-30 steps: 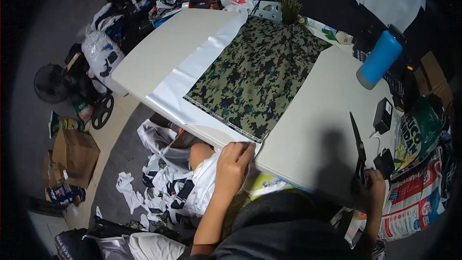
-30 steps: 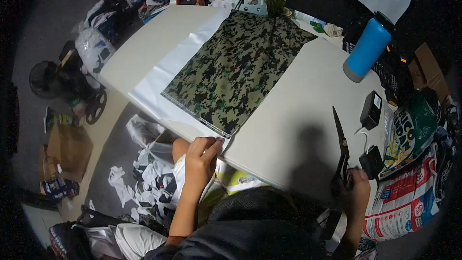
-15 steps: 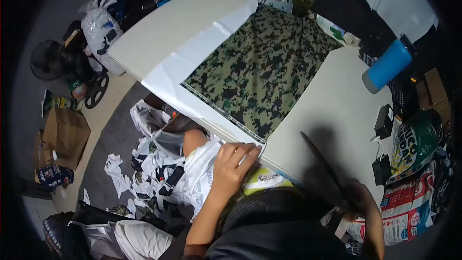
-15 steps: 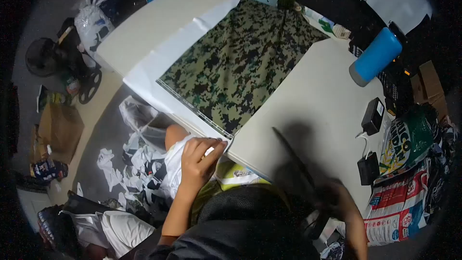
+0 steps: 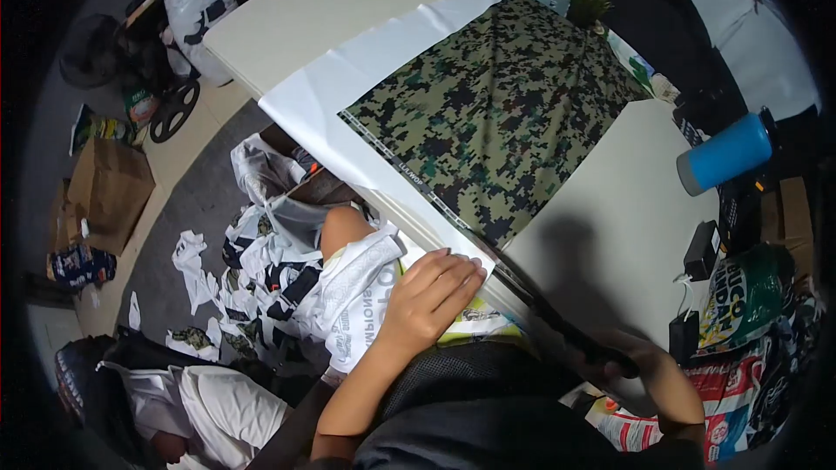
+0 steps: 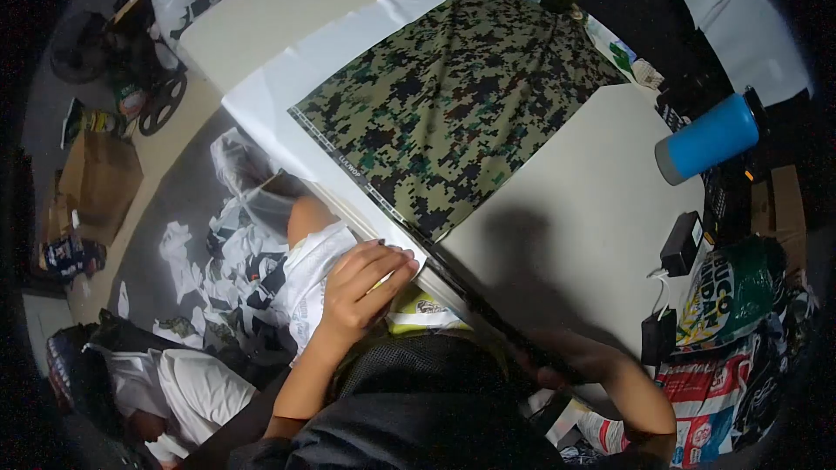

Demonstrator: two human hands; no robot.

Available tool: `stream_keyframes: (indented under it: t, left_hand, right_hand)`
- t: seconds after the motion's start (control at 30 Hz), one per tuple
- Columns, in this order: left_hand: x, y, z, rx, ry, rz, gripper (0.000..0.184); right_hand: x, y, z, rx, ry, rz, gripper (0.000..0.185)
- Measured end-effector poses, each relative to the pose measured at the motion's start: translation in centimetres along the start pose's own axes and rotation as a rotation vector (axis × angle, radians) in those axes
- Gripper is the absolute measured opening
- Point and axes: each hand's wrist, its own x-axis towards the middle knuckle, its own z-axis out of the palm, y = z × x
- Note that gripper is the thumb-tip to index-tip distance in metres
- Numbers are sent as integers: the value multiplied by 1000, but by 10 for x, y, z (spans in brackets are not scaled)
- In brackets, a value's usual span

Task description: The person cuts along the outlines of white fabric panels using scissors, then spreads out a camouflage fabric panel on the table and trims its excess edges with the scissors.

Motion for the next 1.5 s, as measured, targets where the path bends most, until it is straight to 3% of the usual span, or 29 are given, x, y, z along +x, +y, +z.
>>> stream_keyframes:
  t: [0.53, 0.7, 1.0, 1.5]
  left_hand:
    - [-10, -11, 2, -57, 29, -79, 13]
    - [-14, -21, -5, -61, 27, -80, 13]
    - [-15, -22, -9, -99, 29, -91, 12]
    - [-22, -30, -8, -102, 49, -66, 12]
  right_hand:
    - [30, -13, 15, 20, 55, -40, 45]
    - [42, -15, 14, 141, -59, -4, 46]
    - [47, -28, 31, 14, 70, -54, 59]
    - [50, -29, 30, -44, 72, -36, 39]
